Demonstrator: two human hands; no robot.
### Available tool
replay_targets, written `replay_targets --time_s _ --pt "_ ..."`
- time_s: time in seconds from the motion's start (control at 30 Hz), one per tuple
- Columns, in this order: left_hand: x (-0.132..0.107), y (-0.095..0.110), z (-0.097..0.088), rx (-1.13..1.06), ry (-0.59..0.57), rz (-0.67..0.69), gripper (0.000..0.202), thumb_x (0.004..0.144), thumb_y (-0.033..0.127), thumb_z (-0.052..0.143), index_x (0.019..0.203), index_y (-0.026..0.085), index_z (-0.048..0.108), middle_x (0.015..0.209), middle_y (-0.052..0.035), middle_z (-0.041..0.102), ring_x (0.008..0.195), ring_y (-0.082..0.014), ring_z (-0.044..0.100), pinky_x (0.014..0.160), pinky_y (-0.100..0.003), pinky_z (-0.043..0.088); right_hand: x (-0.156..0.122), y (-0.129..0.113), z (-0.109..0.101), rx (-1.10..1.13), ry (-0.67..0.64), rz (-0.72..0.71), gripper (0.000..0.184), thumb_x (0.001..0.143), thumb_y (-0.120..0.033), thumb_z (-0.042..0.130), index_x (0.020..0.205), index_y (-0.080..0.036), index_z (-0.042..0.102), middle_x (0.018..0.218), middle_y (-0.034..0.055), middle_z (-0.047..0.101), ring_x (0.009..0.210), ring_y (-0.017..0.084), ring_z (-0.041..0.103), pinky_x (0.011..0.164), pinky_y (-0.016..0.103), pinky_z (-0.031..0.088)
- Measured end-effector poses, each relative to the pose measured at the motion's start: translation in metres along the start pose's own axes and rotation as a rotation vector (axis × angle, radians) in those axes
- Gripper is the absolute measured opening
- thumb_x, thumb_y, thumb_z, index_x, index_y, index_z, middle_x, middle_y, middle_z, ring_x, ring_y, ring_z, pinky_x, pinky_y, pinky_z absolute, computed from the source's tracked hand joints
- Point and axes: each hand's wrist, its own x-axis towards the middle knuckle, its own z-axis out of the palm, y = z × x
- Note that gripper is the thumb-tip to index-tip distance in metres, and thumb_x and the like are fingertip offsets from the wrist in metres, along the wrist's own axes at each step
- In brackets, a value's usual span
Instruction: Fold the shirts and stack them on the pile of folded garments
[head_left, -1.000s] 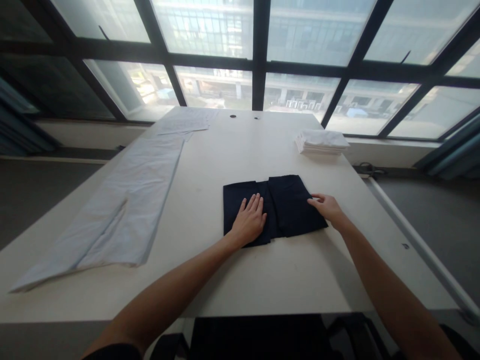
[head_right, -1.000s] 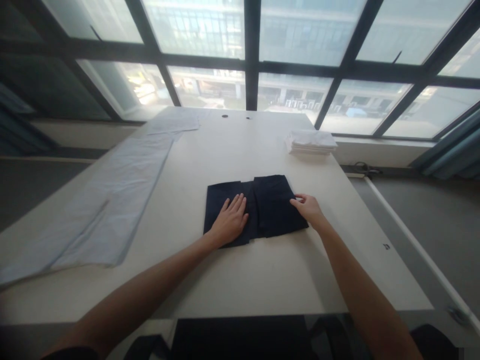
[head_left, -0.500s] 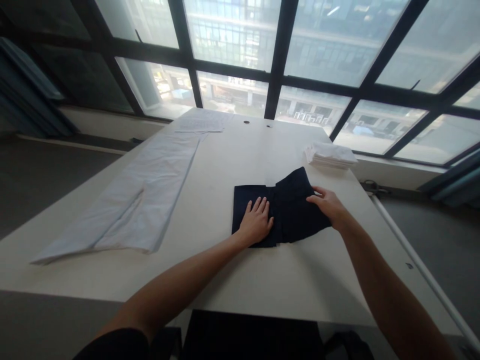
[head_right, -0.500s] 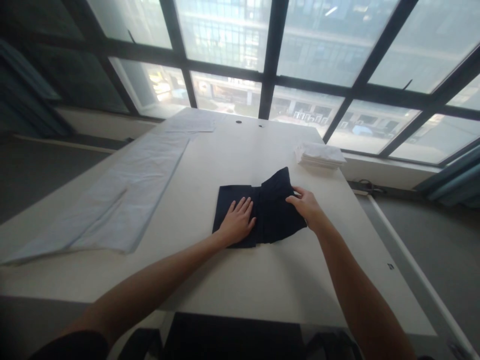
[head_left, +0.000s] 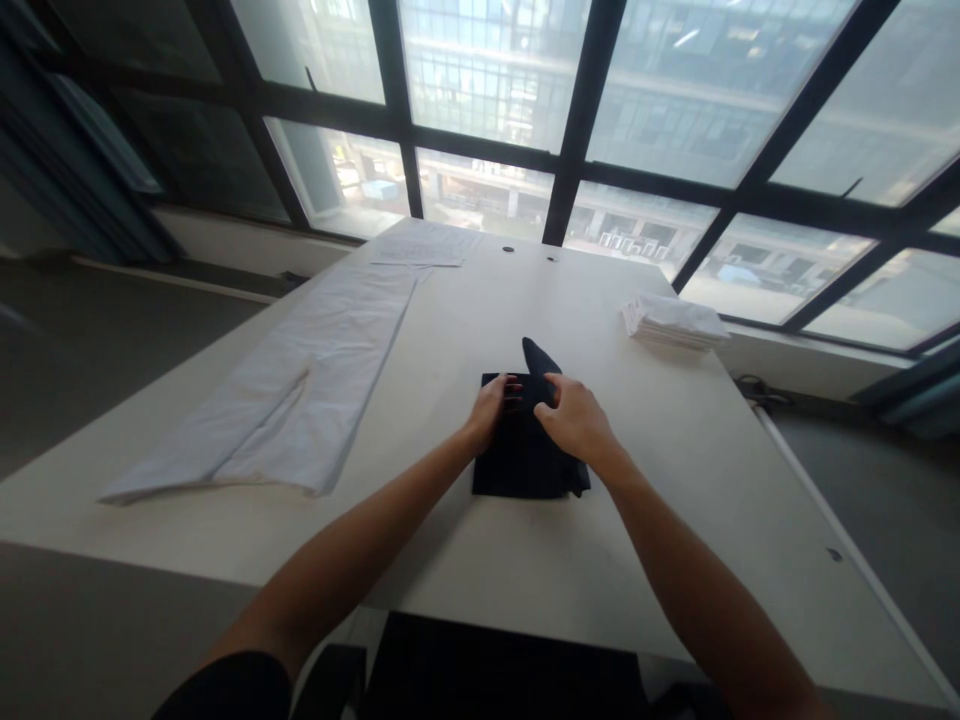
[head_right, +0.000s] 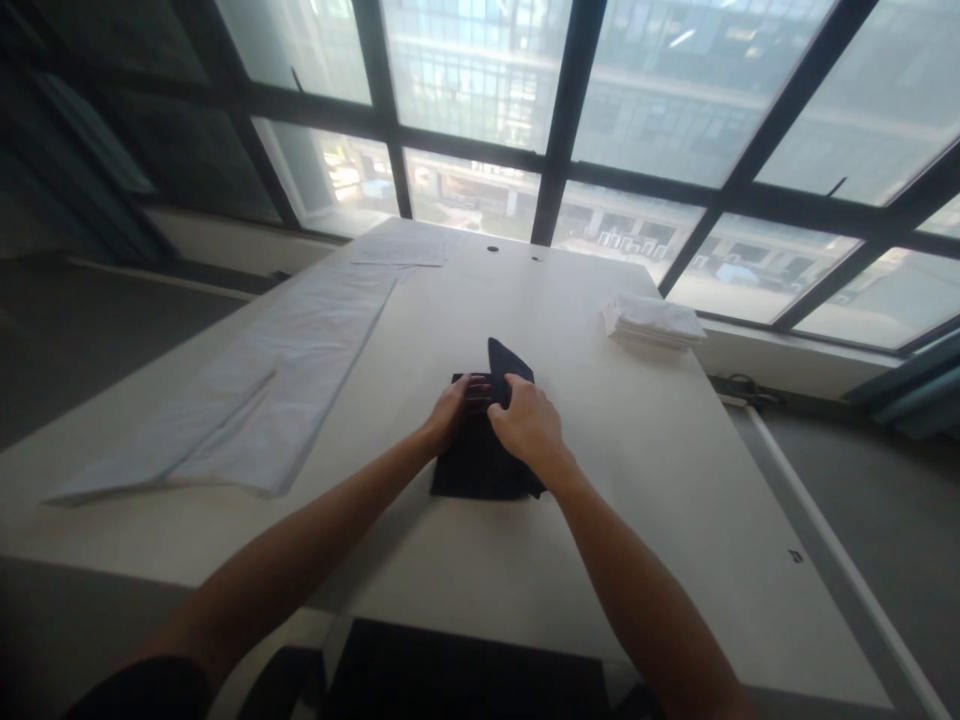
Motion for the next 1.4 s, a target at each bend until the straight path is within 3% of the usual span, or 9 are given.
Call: replay_targets --time_s 0.1,0.2,0.43,0.67,0.9,1.03,1.13,1.23,1.4 --pt "0.006 0.003 -0.009 -0.17 -0.029 -0.115 0.055 0.1 0.062 0.044 0.112 0.015 0.071 0.109 -0.0122 0.078 0.096 -0.0236 0.075 0.09 -0.036 0.059 -0.003 -0.009 0.025 0.051 -0.135 -0.073 0.058 0.082 -0.028 0.07 0.139 -0.015 0.066 0.092 0.0088 0.078 0.089 0.026 0.071 0.086 0.038 0.054" --pt "0.008 0.003 -0.013 -0.171 0.003 -0.161 0.035 0.094 0.048 0.065 0.109 0.016 0.072 0.099 -0.0092 0.079 0.095 -0.0232 0.076 0.094 -0.035 0.058 0.001 0.003 0.042 0.223 -0.291 -0.136 0.051 0.086 -0.025 0.065 0.136 -0.012 0.068 0.083 0.0054 0.077 0.077 0.021 0.071 0.08 0.034 0.056" --pt "0.012 0.006 -0.015 -0.175 -0.056 -0.293 0.02 0.092 0.024 0.065 0.111 0.017 0.068 0.095 -0.0093 0.079 0.082 -0.0226 0.077 0.085 -0.041 0.064 0.015 0.074 0.051 0.226 0.189 -0.135 0.041 0.091 -0.028 0.052 0.124 -0.015 0.074 0.121 0.0152 0.073 0.112 0.027 0.067 0.105 0.047 0.051" --pt "0.015 0.021 -0.03 -0.024 -0.12 -0.403 0.022 0.094 0.027 0.06 0.103 0.01 0.07 0.086 -0.0144 0.078 0.08 -0.0282 0.078 0.081 -0.045 0.065 0.01 0.105 0.083 0.222 0.115 -0.132 0.06 0.099 -0.043 0.045 0.149 -0.013 0.057 0.16 0.0181 0.047 0.15 0.03 0.04 0.125 0.052 0.03" --pt "0.008 0.031 -0.04 0.336 0.022 -0.086 0.036 0.085 0.015 0.062 0.121 0.015 0.069 0.114 -0.0126 0.076 0.113 -0.0293 0.071 0.105 -0.044 0.055 0.005 0.102 0.087 0.068 -0.015 -0.152 0.062 0.102 -0.04 0.044 0.158 -0.016 0.045 0.17 0.0149 0.03 0.159 0.03 0.023 0.128 0.053 0.02" --pt "0.004 0.028 -0.038 0.825 0.161 0.357 0.063 0.087 0.015 0.061 0.149 0.014 0.05 0.156 -0.0187 0.047 0.148 -0.0329 0.042 0.125 -0.05 0.033 0.0 0.093 0.081 -0.016 -0.054 -0.139 0.061 0.103 -0.037 0.044 0.16 -0.019 0.041 0.172 0.0142 0.024 0.16 0.03 0.019 0.127 0.057 0.019" --pt "0.002 0.015 -0.035 1.218 -0.106 0.664 0.053 0.099 0.021 0.047 0.152 0.02 0.05 0.162 -0.0127 0.044 0.153 -0.029 0.034 0.127 -0.053 0.025 -0.013 0.077 0.081 -0.078 -0.047 -0.2 0.058 0.103 -0.033 0.042 0.16 -0.018 0.043 0.173 0.0131 0.022 0.161 0.028 0.014 0.127 0.058 0.016" --pt "0.003 0.0 -0.033 1.282 -0.346 0.628 0.053 0.101 0.024 0.039 0.153 0.027 0.05 0.166 -0.0061 0.04 0.159 -0.0274 0.024 0.129 -0.057 0.012 -0.031 0.058 0.088 -0.135 -0.054 -0.306 0.062 0.103 -0.036 0.044 0.162 -0.017 0.038 0.172 0.0136 0.023 0.161 0.028 0.013 0.128 0.057 0.013" --pt "0.008 -0.009 -0.035 1.127 -0.344 0.568 0.052 0.101 0.03 0.043 0.152 0.029 0.053 0.168 -0.0062 0.037 0.16 -0.0265 0.02 0.129 -0.055 0.0 -0.055 0.044 0.101 -0.224 -0.081 -0.336 0.08 0.1 -0.043 0.053 0.166 -0.01 0.023 0.172 0.0209 0.019 0.161 0.035 0.009 0.127 0.063 0.009"
